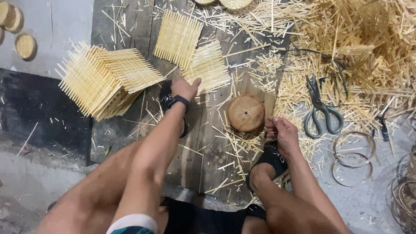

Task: The person sits on the floor assembling bamboo steamer baskets. They fit a woven bamboo panel into a round bamboo rim, press it in place over a wooden mold, trim excess material with shears, and stack the finished baskets with a pile of completed ones.

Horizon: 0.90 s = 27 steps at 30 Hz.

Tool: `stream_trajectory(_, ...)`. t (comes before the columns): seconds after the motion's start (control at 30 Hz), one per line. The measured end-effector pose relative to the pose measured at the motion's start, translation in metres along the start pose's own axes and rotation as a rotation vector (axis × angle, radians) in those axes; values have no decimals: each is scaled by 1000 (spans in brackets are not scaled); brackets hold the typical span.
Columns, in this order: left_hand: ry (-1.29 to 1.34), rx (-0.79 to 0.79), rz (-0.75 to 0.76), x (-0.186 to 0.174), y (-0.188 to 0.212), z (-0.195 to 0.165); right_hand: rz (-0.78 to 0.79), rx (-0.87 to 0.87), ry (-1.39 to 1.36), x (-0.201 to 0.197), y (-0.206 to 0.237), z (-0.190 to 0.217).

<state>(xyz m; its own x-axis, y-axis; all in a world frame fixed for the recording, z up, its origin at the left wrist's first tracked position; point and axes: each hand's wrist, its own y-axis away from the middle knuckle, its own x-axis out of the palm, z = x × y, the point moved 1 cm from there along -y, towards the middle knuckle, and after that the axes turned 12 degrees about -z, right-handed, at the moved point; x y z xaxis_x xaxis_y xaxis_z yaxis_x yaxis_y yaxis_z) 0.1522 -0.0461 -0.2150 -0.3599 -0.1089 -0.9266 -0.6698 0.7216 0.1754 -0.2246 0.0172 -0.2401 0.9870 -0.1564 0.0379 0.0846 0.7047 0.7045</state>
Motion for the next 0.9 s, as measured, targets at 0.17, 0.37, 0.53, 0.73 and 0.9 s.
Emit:
stream_trajectory(0.17, -168, -161, -233, 30, -1, -16, 34, 19, -72, 0, -2, -5)
stream_trajectory(0.37, 330, -363, 17, 34, 2, 3, 34, -9, -3, 2, -2, -4)
stream_trajectory(0.53, 1353, -502, 666, 28, 27, 6, 22, -37, -8, 8, 5, 4)
stream_trajectory(0.73, 743, -243, 734, 38, 98, 16, 18, 34, -239, 4, -1, 14)
stream_trajectory(0.9, 757, -122, 679, 55, 104, 17, -39, -168, 134, 17, -10, 6)
